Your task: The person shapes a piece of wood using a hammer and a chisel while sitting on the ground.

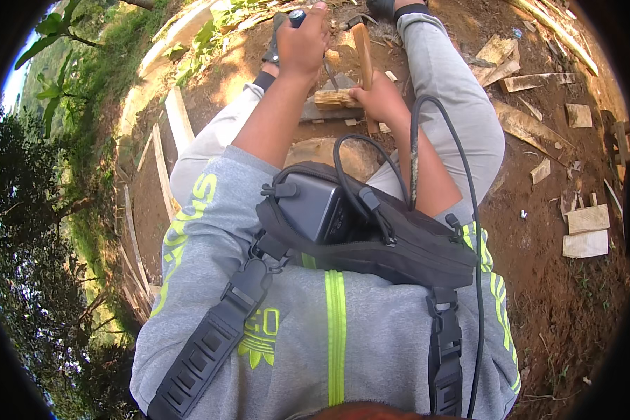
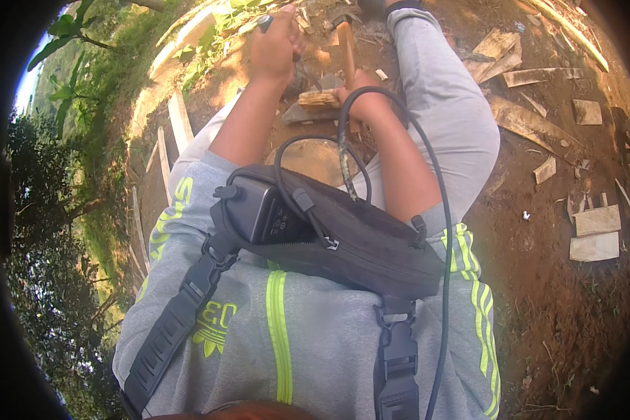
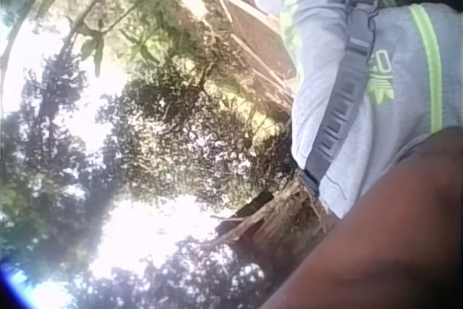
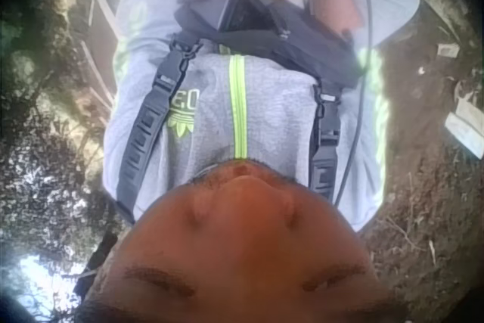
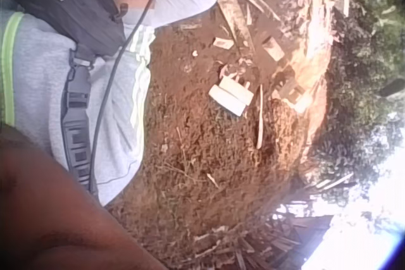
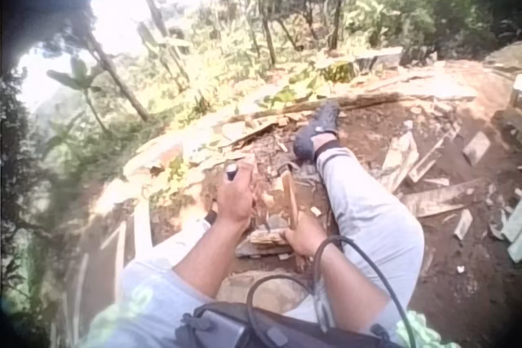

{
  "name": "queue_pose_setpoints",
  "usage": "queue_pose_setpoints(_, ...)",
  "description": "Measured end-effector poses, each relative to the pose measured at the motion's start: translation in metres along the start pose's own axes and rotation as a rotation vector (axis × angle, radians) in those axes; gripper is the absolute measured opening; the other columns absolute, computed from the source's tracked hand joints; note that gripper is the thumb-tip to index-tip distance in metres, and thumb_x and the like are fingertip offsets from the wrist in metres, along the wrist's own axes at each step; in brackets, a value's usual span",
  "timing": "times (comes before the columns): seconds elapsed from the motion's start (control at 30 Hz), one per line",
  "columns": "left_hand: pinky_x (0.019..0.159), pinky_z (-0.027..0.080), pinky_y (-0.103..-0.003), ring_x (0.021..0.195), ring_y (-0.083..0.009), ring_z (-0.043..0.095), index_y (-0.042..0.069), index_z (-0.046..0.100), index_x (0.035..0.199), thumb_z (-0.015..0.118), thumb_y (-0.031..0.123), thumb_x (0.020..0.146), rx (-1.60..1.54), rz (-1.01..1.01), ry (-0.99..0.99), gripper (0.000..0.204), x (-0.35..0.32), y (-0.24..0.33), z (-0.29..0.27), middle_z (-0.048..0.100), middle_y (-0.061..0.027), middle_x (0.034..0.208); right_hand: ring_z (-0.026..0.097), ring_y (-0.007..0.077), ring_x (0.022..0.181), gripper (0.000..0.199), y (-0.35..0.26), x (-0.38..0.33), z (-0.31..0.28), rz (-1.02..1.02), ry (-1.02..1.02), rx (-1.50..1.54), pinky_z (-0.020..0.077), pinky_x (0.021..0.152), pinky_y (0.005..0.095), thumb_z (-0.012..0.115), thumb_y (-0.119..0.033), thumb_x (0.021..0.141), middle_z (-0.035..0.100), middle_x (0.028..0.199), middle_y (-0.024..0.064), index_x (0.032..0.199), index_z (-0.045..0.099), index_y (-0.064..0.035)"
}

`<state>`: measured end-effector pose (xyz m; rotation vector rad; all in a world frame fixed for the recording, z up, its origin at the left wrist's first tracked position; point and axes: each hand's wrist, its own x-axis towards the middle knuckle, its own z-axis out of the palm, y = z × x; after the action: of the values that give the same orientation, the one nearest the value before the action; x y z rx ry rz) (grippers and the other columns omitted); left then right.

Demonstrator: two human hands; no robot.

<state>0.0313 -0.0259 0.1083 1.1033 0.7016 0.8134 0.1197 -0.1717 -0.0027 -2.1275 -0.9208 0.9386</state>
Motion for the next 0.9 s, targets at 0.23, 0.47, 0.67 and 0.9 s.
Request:
queue_pose_setpoints(0.23,0.045,0.034,-0.028,0.047,-0.0084,0.044,0.015,0.056,0.075,0.058,0.023,0.106,-0.047,0.006,0.092,0.032,0.012,-0.010,-0.013,0.048,0.0047,0.059,0.074,0.0323,0.094,0.040,-0.009,-0.003,-0.003,0.027,-0.031,0.004,0.0560,0.085,0.0426,0.078,-0.021,0.090,0.075,0.101,0.0194,0.118,0.062,0.0038)
queue_pose_setpoints(0.47,0.047,0.034,-0.027,0.050,-0.0074,0.046,0.015,0.059,0.077,0.063,0.023,0.105,-0.008,0.043,0.205,0.029,0.021,-0.022,-0.012,0.052,0.0050,0.062,0.072,0.0393,0.109,0.049,-0.013,-0.004,-0.008,0.061,-0.089,0.002,0.0553,0.094,0.0454,0.078,-0.027,0.091,0.074,0.113,0.0250,0.127,0.062,0.0030)
queue_pose_setpoints(0.67,0.049,0.036,-0.029,0.053,-0.0082,0.049,0.012,0.061,0.076,0.064,0.025,0.105,0.358,0.339,0.349,0.033,0.019,-0.019,-0.001,0.054,0.0034,0.063,0.072,0.0399,0.108,0.048,-0.024,-0.011,-0.014,0.063,-0.091,-0.014,0.0551,0.094,0.0463,0.077,-0.029,0.092,0.074,0.112,0.0260,0.124,0.063,0.0049)
queue_pose_setpoints(0.9,0.050,0.036,-0.031,0.053,-0.0099,0.047,0.011,0.060,0.072,0.062,0.032,0.106,0.213,0.141,0.254,0.039,0.016,-0.008,-0.005,0.051,0.0046,0.060,0.071,0.0417,0.108,0.046,-0.024,-0.013,-0.014,0.037,-0.033,0.003,0.0548,0.092,0.0467,0.075,-0.029,0.094,0.072,0.110,0.0292,0.120,0.063,0.0064)
